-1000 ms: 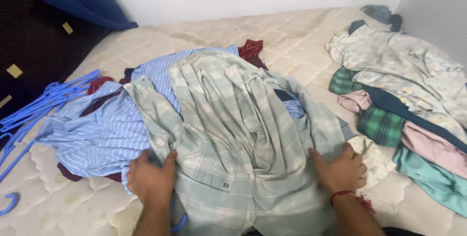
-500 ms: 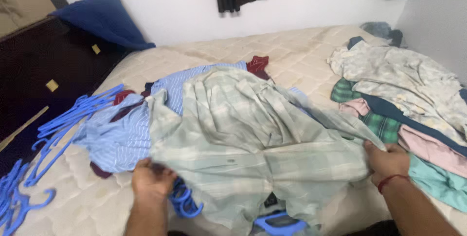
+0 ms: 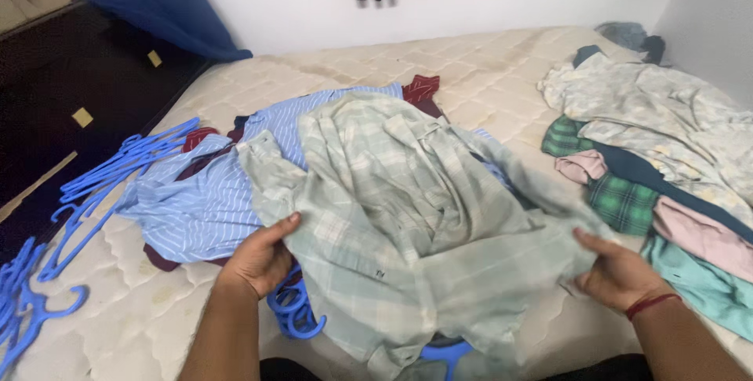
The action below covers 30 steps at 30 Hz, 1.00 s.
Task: The person lays a light green plaid shirt on a bed, selects a blue plastic hanger, and places the hanger inside the shirt. They then button the shirt front and collar while it remains on the hanger, smoothing the fabric as they work.
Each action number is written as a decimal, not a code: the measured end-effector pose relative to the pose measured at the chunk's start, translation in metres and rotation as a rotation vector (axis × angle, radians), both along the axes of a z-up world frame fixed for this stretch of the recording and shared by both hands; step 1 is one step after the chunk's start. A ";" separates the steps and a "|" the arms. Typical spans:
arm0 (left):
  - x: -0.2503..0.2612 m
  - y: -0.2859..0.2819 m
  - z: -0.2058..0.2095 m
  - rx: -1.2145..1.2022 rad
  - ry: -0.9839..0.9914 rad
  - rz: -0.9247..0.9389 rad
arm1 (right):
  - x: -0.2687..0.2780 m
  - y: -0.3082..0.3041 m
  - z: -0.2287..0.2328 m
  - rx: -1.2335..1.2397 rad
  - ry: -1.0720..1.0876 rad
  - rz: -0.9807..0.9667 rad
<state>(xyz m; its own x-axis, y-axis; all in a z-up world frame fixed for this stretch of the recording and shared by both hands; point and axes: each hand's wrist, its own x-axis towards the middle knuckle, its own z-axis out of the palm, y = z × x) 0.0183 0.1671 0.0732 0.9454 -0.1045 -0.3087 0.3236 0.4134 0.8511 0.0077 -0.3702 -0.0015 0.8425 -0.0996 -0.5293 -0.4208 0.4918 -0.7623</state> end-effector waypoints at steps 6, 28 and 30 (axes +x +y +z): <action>-0.011 -0.009 -0.033 0.412 -0.039 -0.318 | 0.017 -0.004 -0.013 -0.364 -0.033 -0.130; -0.007 0.000 -0.044 -0.542 -0.039 0.418 | 0.035 -0.033 -0.092 -1.455 -0.174 -0.378; -0.002 -0.006 -0.026 -0.416 0.108 0.351 | 0.032 -0.014 -0.078 -1.647 -0.234 -0.453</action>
<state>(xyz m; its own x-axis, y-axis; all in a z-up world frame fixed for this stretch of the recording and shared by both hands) 0.0158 0.1613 0.0475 0.9105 0.0776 -0.4062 0.1824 0.8062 0.5628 0.0392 -0.3843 -0.0799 0.6349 -0.6009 0.4856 -0.2952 -0.7695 -0.5663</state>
